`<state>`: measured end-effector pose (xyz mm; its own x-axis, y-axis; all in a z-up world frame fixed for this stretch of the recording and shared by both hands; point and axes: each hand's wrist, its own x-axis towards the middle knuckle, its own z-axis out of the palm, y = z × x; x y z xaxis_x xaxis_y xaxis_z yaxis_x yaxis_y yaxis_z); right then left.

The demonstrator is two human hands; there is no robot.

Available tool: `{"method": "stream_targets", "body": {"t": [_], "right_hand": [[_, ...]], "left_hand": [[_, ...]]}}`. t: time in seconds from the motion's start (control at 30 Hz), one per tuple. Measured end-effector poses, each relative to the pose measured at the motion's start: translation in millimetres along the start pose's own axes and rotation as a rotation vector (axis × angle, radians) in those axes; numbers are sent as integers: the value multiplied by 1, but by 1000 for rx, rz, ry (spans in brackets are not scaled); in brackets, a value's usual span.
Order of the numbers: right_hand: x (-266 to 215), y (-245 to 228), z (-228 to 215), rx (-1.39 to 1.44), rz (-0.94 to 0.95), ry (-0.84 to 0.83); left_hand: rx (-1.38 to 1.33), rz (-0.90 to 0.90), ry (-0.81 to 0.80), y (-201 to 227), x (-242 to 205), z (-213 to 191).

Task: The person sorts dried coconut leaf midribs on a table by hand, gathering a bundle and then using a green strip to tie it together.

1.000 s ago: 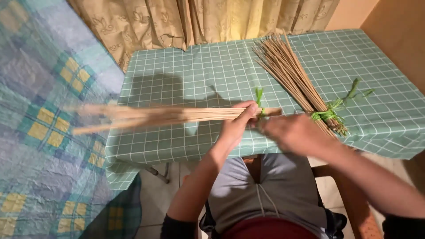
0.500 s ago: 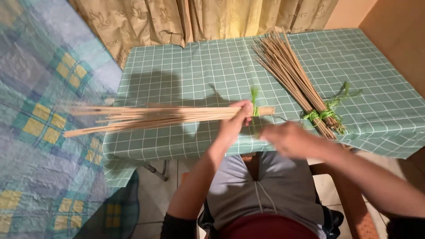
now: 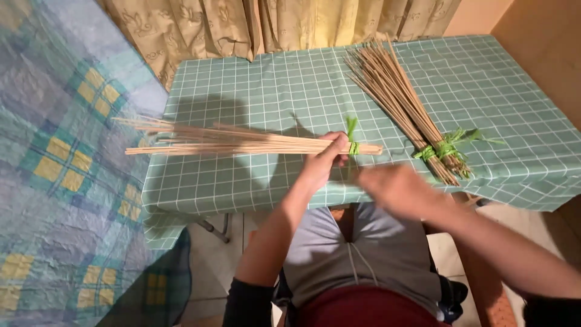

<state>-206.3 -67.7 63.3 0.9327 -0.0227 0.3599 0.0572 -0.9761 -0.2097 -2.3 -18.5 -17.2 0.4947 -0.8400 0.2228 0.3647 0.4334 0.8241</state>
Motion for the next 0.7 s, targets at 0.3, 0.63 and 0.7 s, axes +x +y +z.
{"method": "stream_targets", "body": {"t": [0.3,0.63,0.7], "right_hand": [[30,41,-19,-4,177,-87],[51,59,-83,-211,54,-26],[56,94,-76,147,92,113]], "left_hand": [[-153,-10,-246,-1,-12,14],[-37,25,-107,-9,4,25],[-145,60,-247,-6,-1,35]]}}
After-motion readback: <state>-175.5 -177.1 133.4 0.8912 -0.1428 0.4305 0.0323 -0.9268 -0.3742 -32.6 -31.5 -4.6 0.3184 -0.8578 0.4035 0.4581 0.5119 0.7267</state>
